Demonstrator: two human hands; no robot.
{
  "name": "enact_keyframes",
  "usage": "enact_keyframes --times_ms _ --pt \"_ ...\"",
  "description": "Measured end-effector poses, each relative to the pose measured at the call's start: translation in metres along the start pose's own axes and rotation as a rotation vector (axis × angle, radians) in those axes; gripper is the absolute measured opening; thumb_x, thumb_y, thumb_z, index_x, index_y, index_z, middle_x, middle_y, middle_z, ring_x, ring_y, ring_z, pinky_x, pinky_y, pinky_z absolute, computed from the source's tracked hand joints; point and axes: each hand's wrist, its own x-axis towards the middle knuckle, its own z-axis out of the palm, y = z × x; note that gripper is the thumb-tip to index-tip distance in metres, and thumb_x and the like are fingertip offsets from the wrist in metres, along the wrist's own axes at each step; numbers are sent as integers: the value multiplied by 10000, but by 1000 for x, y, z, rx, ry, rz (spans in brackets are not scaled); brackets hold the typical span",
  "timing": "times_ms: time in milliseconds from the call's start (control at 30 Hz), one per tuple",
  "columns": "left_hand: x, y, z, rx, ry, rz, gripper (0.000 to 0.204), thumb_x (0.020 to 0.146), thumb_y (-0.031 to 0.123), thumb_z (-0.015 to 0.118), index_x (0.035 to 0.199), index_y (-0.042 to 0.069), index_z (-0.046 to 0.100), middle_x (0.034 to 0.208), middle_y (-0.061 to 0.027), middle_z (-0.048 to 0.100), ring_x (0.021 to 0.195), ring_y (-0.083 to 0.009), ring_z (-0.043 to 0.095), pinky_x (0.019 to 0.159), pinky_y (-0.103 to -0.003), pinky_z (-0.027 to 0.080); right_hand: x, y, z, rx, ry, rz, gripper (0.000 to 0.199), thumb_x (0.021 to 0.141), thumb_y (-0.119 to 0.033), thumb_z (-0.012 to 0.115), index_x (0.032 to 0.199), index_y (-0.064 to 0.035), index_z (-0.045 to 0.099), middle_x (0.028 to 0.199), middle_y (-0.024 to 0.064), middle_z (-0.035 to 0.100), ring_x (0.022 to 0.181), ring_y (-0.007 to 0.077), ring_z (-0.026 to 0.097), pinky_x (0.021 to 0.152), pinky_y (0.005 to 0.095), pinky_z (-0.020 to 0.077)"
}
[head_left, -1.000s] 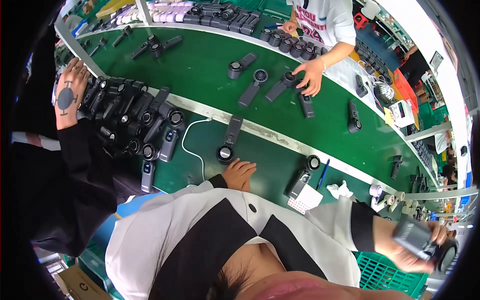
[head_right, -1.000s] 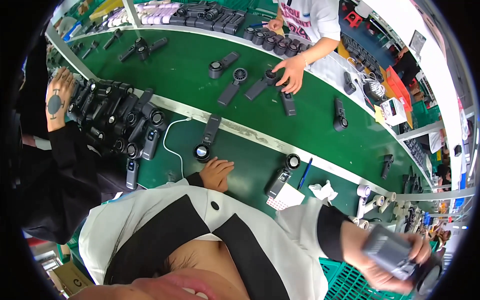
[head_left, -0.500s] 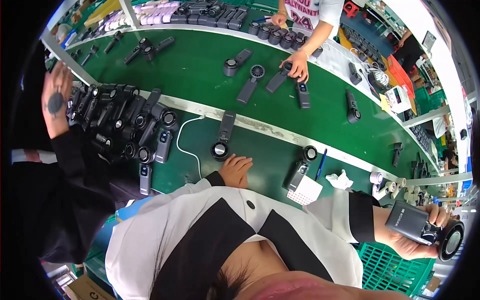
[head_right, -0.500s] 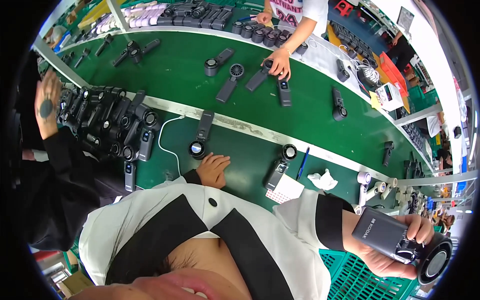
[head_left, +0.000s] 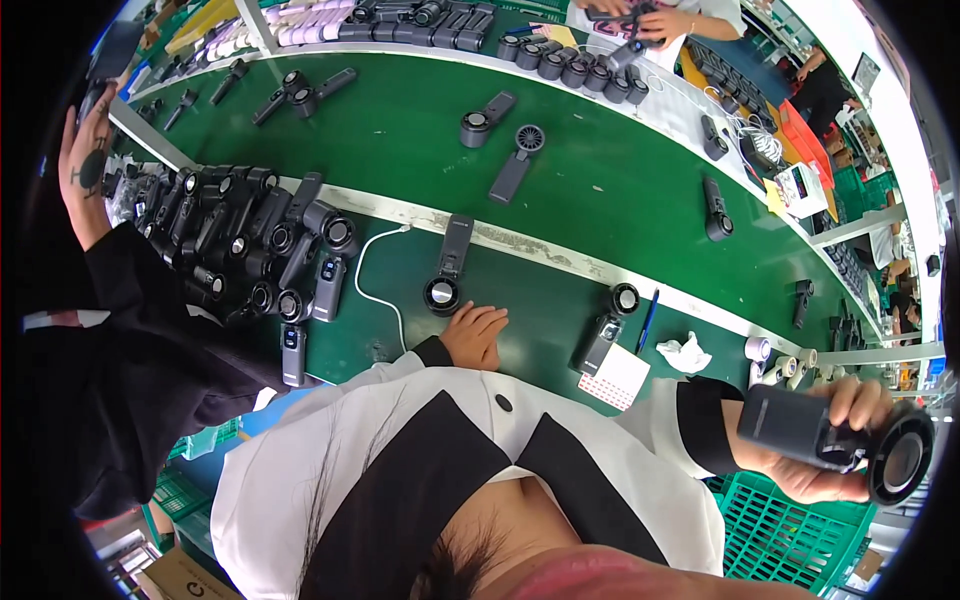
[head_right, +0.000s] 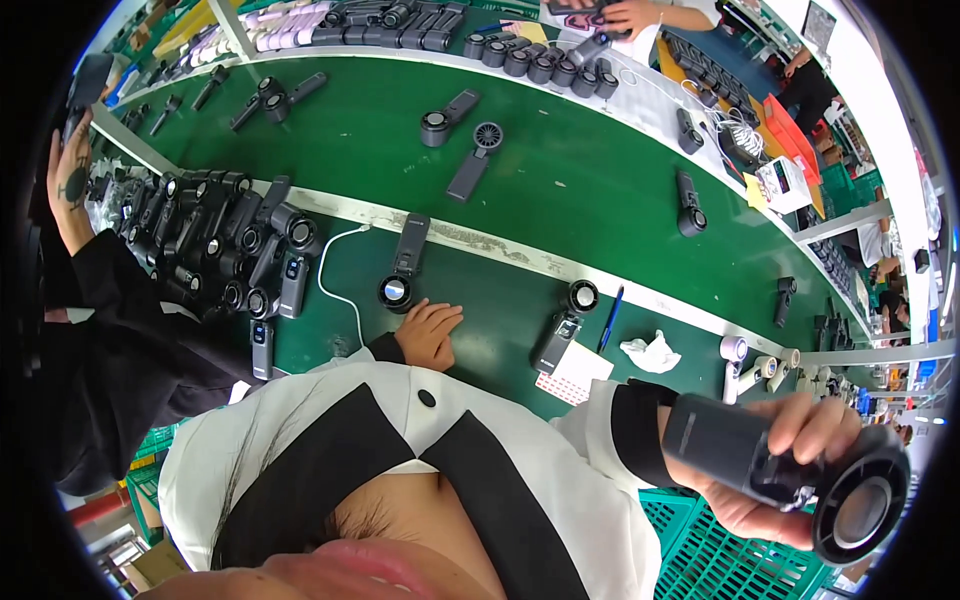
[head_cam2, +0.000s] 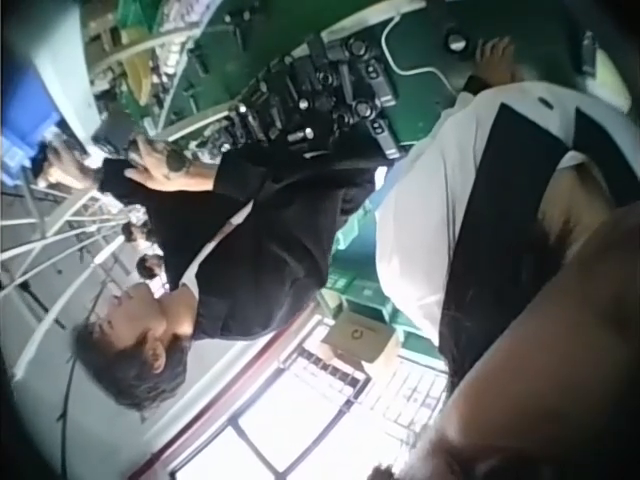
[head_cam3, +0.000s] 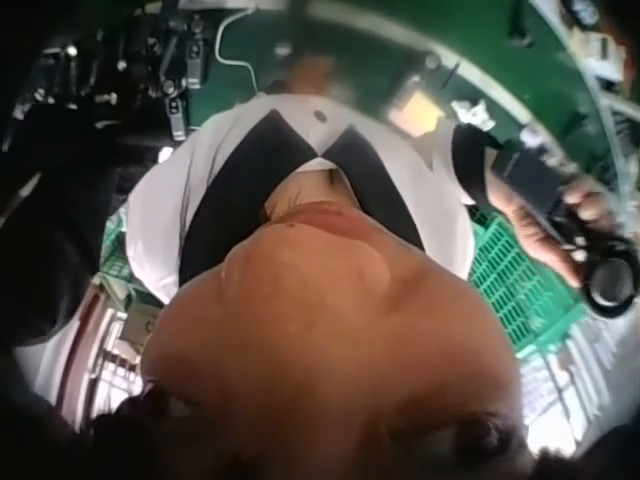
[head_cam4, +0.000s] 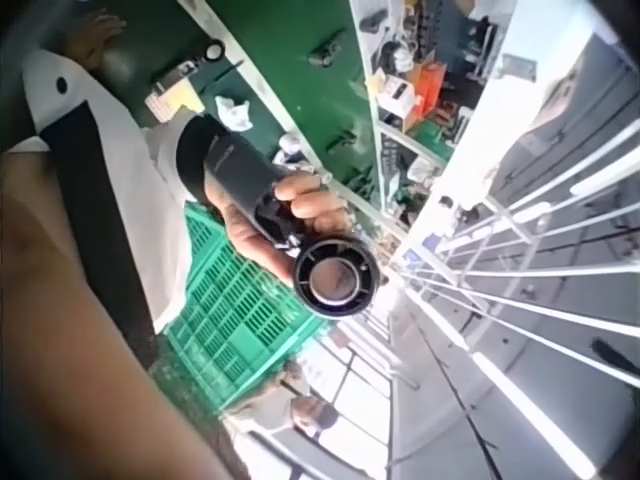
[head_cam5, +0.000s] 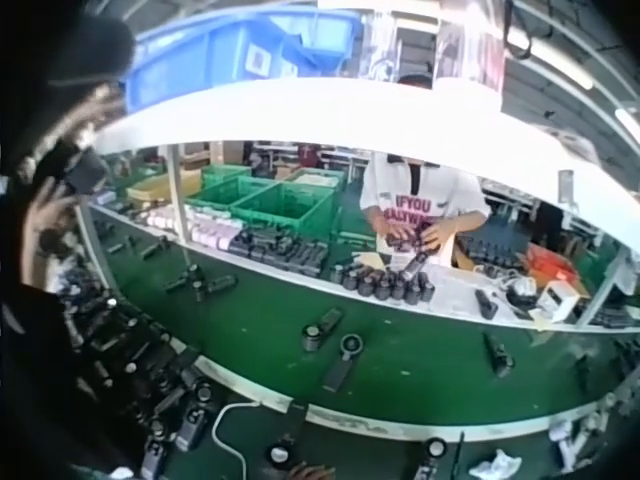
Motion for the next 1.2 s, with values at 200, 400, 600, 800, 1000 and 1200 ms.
enact_keyframes --times_ms 200,400,600,800,1000,1200 --pt "7 4 -9 -4 3 -32 369 617 89 498 977 37 564 1069 -75 553 975 -226 508 926 -429 320 20 -36 -5 242 29 -293 295 646 -149 656 829 -55 445 730 56 405 696 135 423 566 245 375" --pt "9 13 -7 -29 -9 -80 366 620 83 493 975 30 563 1070 -79 551 979 -232 507 922 -425 327 40 -64 -24 -28 105 -89 301 648 -245 658 741 -59 441 665 40 449 625 161 445 574 276 368" --pt "7 21 -11 -33 -58 -66 367 612 83 498 970 31 565 1069 -82 550 975 -232 508 920 -418 332 40 -61 -18 -445 -35 -336 285 662 -239 656 753 -62 453 683 33 446 637 165 441 581 275 370" --pt "13 17 -10 -3 -55 -35 374 594 85 509 960 35 569 1054 -80 556 968 -232 511 915 -414 338 27 -22 5 -194 -255 -138 267 657 -163 648 807 -62 452 714 52 424 670 148 437 576 253 379" --pt "8 9 -8 32 -77 -55 387 574 77 513 955 33 570 1032 -81 561 962 -233 513 912 -417 341 25 -4 -27 -66 -86 -97 355 723 -235 644 957 -32 470 749 51 418 662 142 429 569 249 379" --pt "34 10 -8 30 -68 11 307 579 119 516 872 36 555 860 -100 540 783 -270 492 763 -388 371 -25 81 -60 -822 -137 -209 482 810 -442 449 944 16 514 770 148 520 638 206 501 506 285 425"
